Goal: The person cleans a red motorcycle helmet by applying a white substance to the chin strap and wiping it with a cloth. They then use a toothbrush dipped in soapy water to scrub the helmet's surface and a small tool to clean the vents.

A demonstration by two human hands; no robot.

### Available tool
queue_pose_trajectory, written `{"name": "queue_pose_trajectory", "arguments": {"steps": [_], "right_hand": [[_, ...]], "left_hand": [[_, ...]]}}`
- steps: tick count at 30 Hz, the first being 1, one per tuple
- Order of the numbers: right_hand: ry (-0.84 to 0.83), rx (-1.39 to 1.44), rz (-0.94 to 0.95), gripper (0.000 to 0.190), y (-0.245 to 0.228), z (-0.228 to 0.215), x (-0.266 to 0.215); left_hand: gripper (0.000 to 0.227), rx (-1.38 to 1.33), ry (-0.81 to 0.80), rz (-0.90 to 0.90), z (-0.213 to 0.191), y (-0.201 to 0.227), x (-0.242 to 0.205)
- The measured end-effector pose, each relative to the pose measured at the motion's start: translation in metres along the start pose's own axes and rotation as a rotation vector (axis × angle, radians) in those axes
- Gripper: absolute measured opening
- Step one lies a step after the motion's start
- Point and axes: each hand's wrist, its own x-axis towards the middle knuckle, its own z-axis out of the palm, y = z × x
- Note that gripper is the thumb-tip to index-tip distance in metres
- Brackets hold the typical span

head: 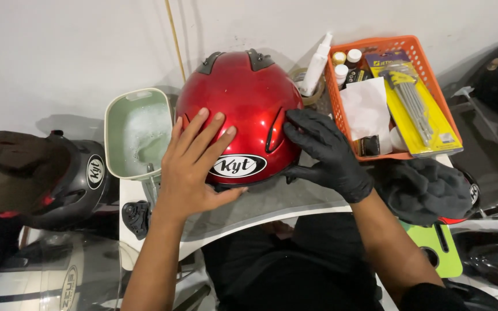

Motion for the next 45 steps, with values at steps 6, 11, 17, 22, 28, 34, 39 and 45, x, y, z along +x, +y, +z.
{"name": "queue_pose_trajectory", "arguments": {"steps": [6,11,17,22,28,34,39,45], "right_hand": [[0.07,0.373,0.228,0.097,-0.013,-0.019,-0.008],[0.468,1.282,0.483,0.048,-0.027,0.015,-0.071],[0.11,0.648,0.738,0.009,-0.078,-0.02,-0.13],[0.31,0.12,0.696,0.007,-0.055,-0.07,-0.123],[0.406,-0.137,0.604,0.051,-0.026,-0.091,-0.103],[-0.026,-0.212,0.63,0.081,0.002,-0.098,-0.093],[0.129,-0.116,0.65,0.08,0.006,-0.097,-0.086],[-0.237,-0.359,0.266,0.045,0.041,-0.11,-0.006]], "left_hand": [[0.086,-0.036,0.021,-0.017,0.004,0.001,-0.003],[0.086,-0.066,0.071,-0.006,0.017,0.008,-0.02],[0.03,-0.072,0.315,-0.009,0.066,0.075,-0.064],[0.011,-0.416,0.215,0.171,0.116,0.131,-0.029],[0.041,-0.319,-0.139,-0.364,0.204,0.133,-0.041],[0.049,-0.226,-0.159,-0.445,0.206,0.14,-0.027],[0.035,-0.156,-0.143,-0.456,0.213,0.142,-0.027],[0.019,-0.058,-0.15,-0.436,0.24,0.136,-0.036]]}}
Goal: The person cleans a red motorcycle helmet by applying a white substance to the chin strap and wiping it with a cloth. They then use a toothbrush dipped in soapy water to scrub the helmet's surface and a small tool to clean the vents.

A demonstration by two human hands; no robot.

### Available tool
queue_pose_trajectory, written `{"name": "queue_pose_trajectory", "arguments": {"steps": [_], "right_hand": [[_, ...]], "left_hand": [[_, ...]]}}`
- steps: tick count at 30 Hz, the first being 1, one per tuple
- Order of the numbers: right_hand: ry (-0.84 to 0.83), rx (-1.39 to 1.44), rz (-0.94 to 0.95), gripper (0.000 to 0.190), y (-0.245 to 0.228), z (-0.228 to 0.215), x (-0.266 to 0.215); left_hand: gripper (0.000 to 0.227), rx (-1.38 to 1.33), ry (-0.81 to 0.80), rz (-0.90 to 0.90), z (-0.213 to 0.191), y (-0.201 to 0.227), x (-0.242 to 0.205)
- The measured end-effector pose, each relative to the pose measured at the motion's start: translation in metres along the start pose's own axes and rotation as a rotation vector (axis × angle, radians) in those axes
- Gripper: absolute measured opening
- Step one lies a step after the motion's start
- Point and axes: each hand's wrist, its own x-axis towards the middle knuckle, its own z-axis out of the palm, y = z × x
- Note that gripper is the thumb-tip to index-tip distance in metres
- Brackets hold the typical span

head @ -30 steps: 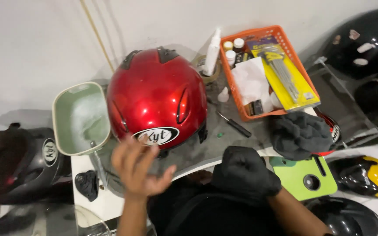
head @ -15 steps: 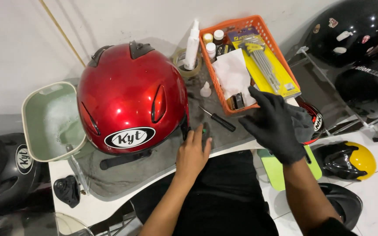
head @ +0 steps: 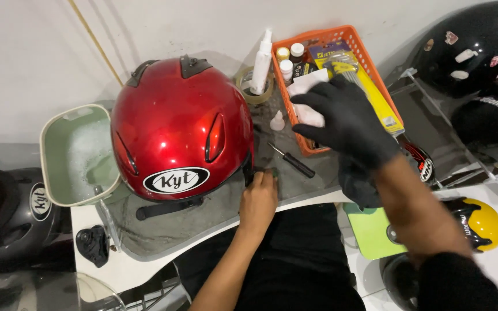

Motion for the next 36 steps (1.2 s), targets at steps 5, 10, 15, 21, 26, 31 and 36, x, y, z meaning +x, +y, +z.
{"name": "queue_pose_trajectory", "arguments": {"steps": [5,10,15,21,26,31,36], "right_hand": [[-0.309,-0.253,-0.019,0.052,0.054,0.083,0.044],[-0.332,-0.381,-0.085,0.048,0.057,0.108,0.047],[-0.393,-0.27,0.011,0.035,0.064,0.126,0.046],[-0.402,0.185,0.088,0.032,0.057,0.077,0.063],[-0.393,0.598,0.424,0.027,0.01,0.001,0.061],[-0.379,0.922,0.341,0.022,-0.017,-0.036,0.053],[-0.307,0.826,0.159,0.024,-0.054,-0.066,0.056]], "left_hand": [[0.017,-0.059,0.084,0.001,-0.015,0.002,-0.005],[0.019,-0.147,0.137,-0.021,-0.05,-0.003,-0.02],[0.017,-0.269,0.198,-0.011,-0.079,-0.002,-0.019],[0.014,-0.428,0.29,0.089,-0.112,0.001,-0.01],[0.015,-0.623,0.214,0.106,-0.175,0.009,0.012],[0.013,-0.673,0.155,0.13,-0.262,0.017,0.061],[0.022,-0.594,0.18,0.379,-0.304,0.023,0.12]]}}
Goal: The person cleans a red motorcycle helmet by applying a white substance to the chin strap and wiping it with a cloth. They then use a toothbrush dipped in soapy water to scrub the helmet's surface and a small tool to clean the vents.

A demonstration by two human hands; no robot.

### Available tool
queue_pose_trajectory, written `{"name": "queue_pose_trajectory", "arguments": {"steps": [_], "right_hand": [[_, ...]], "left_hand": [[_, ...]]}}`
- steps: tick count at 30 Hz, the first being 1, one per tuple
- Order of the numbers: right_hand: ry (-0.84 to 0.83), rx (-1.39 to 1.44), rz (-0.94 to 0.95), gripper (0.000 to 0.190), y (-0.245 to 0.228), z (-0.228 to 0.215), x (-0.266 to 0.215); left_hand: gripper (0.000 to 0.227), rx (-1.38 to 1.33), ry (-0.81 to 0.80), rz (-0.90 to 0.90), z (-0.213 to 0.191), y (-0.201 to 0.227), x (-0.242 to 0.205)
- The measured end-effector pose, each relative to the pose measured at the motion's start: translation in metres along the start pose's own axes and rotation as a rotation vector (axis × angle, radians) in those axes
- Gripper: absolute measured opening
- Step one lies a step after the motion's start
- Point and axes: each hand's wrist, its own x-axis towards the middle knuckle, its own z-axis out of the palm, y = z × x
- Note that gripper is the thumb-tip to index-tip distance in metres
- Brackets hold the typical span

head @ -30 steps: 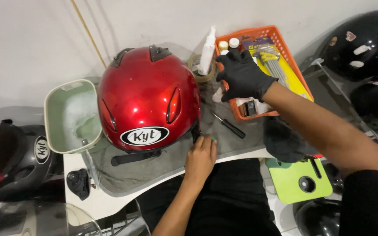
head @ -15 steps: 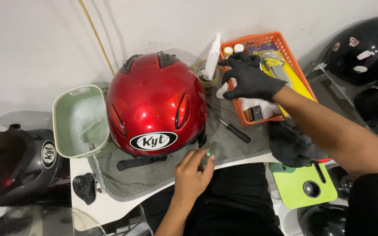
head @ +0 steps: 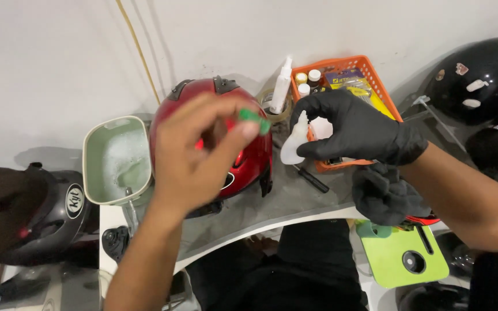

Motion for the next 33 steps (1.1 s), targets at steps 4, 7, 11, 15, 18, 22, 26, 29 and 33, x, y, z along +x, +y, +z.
{"name": "queue_pose_trajectory", "arguments": {"steps": [4,7,11,15,18,22,26,29,33], "right_hand": [[0.046,0.004,0.071,0.029,-0.024,0.002,0.005],[0.012,-0.114,0.1,0.015,-0.049,0.0,0.012],[0.074,-0.145,0.275,0.021,-0.06,0.003,0.015],[0.07,-0.1,0.159,0.017,-0.061,0.0,0.017],[0.082,-0.155,0.14,0.023,-0.058,-0.001,0.019],[0.084,-0.171,0.145,0.021,-0.061,0.0,0.017],[0.184,-0.16,0.022,0.022,-0.053,0.007,0.012],[0.226,-0.121,-0.142,0.023,-0.044,0.012,0.008],[0.291,-0.07,-0.308,0.023,-0.032,0.025,0.003]], "left_hand": [[0.015,0.048,-0.039,0.042,-0.005,0.004,0.031],[0.013,-0.066,-0.093,0.012,-0.008,0.008,0.044],[0.016,-0.086,-0.146,0.067,-0.01,0.009,0.047],[0.021,-0.057,-0.151,0.087,-0.011,0.009,0.048],[0.019,-0.043,-0.162,0.086,-0.012,0.01,0.047],[0.017,-0.054,-0.171,0.081,-0.012,0.008,0.046],[0.018,-0.042,-0.173,0.074,-0.016,0.012,0.044],[0.018,-0.035,-0.153,0.092,-0.017,0.013,0.043],[0.017,0.035,-0.115,0.128,-0.02,0.012,0.041]]}}
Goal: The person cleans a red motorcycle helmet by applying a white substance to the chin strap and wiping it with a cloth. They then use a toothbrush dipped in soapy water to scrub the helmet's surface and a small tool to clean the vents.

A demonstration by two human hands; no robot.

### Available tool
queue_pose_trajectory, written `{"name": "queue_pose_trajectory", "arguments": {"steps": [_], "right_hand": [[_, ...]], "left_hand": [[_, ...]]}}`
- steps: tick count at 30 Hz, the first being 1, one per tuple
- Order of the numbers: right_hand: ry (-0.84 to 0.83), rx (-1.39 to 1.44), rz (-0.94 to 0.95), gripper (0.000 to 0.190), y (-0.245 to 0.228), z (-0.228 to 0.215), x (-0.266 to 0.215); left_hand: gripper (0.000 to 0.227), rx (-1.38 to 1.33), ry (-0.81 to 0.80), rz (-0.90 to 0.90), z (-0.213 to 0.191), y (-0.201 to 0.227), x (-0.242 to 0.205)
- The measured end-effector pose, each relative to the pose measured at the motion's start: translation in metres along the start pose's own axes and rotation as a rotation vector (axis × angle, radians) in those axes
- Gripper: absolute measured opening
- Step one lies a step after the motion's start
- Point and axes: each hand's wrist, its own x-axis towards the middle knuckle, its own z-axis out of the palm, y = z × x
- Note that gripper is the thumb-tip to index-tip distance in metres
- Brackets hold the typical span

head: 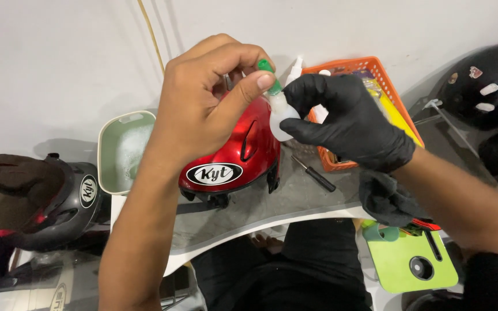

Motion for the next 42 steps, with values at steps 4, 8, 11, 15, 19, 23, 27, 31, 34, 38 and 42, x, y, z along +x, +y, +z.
{"name": "queue_pose_trajectory", "arguments": {"steps": [4,8,11,15,19,23,27,31,34,38,42], "right_hand": [[0.029,0.041,0.068,0.026,-0.003,0.012,-0.013],[0.119,-0.106,-0.041,0.028,0.016,0.027,-0.027],[0.166,-0.157,-0.041,0.032,0.018,0.033,-0.032],[0.188,-0.135,-0.077,0.032,0.023,0.04,-0.034],[0.161,-0.067,-0.027,0.027,0.018,0.039,-0.025],[0.147,0.36,0.135,0.027,0.023,0.033,-0.012],[0.262,0.619,0.005,0.03,0.013,0.016,0.009],[0.408,0.777,-0.093,0.033,0.023,0.006,0.02],[0.327,0.897,-0.113,0.03,0.026,0.001,0.022],[0.353,0.958,-0.019,0.034,0.037,-0.004,0.017],[0.358,0.949,-0.033,0.037,0.038,-0.007,0.019]], "left_hand": [[0.019,0.02,0.004,-0.004,0.001,-0.004,-0.003],[0.016,-0.006,-0.05,0.024,0.002,-0.008,-0.005],[0.019,0.009,-0.091,0.05,0.0,-0.01,-0.006],[0.022,-0.009,-0.095,0.116,0.001,-0.012,-0.006],[0.021,0.01,-0.089,0.109,0.002,-0.016,-0.006],[0.027,-0.064,0.013,-0.008,0.007,-0.021,-0.007],[0.047,-0.272,0.221,-0.135,0.006,-0.027,-0.019],[0.055,-0.25,0.303,-0.149,0.007,-0.027,-0.036],[0.048,-0.235,0.305,-0.082,0.008,-0.03,-0.05],[0.044,-0.223,0.329,-0.147,0.006,-0.029,-0.065],[0.053,-0.147,0.391,-0.068,0.008,-0.029,-0.073]]}}
